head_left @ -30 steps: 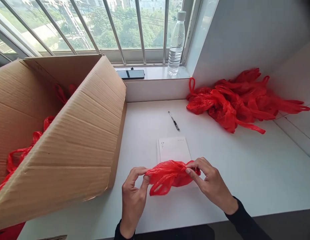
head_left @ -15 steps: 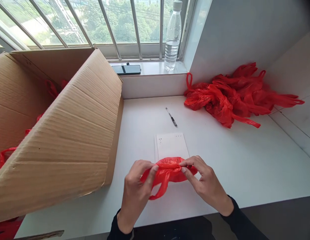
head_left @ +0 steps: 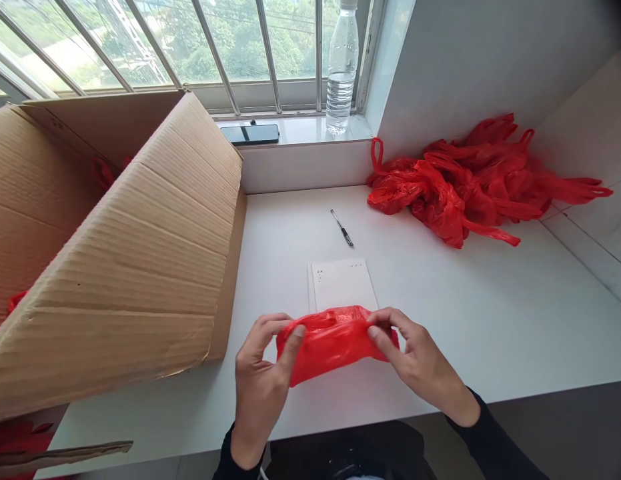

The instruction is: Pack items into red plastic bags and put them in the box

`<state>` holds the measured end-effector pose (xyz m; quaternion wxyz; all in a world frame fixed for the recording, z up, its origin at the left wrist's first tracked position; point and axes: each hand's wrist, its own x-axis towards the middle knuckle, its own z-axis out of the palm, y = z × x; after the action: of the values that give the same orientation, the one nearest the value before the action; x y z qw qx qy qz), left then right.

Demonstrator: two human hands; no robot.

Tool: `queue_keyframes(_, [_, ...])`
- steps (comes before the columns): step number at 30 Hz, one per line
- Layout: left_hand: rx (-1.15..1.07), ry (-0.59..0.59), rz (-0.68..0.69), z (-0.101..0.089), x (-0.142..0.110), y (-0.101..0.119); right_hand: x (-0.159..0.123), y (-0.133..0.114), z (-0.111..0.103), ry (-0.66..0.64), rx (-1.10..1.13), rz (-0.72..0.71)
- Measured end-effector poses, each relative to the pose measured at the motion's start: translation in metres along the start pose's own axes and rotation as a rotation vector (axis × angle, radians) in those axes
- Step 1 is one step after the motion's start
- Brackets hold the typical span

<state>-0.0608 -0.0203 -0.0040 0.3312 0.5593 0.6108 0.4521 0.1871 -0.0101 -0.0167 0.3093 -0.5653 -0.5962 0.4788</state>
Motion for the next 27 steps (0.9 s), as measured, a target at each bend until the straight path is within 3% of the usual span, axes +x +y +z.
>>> queue_keyframes(4, [0.033, 0.179, -0.011, -0.003, -0.006, -0.003, -0.009, 0.017, -0.009, 0.161, 0.202, 0.049])
queue_keyframes(6, [0.107, 0.217, 0.057, -0.001, -0.007, 0.002, -0.011, 0.013, -0.006, 0.117, 0.207, 0.021])
queue_keyframes(9, [0.136, 0.168, 0.087, 0.0, -0.007, 0.014, -0.007, -0.002, 0.002, 0.047, 0.072, -0.04])
queue_keyframes(13, [-0.001, 0.147, -0.106, -0.004, -0.009, 0.024, -0.005, -0.016, 0.006, 0.081, 0.008, -0.1])
queue_keyframes(17, [-0.15, 0.147, -0.256, -0.007, -0.012, 0.023, -0.02, -0.023, 0.005, 0.299, -0.005, -0.134])
queue_keyframes(20, [-0.303, 0.135, -0.318, -0.006, -0.011, 0.021, -0.031, -0.04, 0.009, 0.446, -0.022, -0.355])
queue_keyframes(24, [-0.61, 0.094, -0.383, -0.004, -0.009, 0.025, -0.022, -0.062, 0.019, 0.127, -0.234, -0.689])
queue_keyframes(27, [-0.792, 0.069, -0.469, -0.002, -0.008, 0.029, -0.003, -0.059, 0.025, 0.02, -0.492, -0.669])
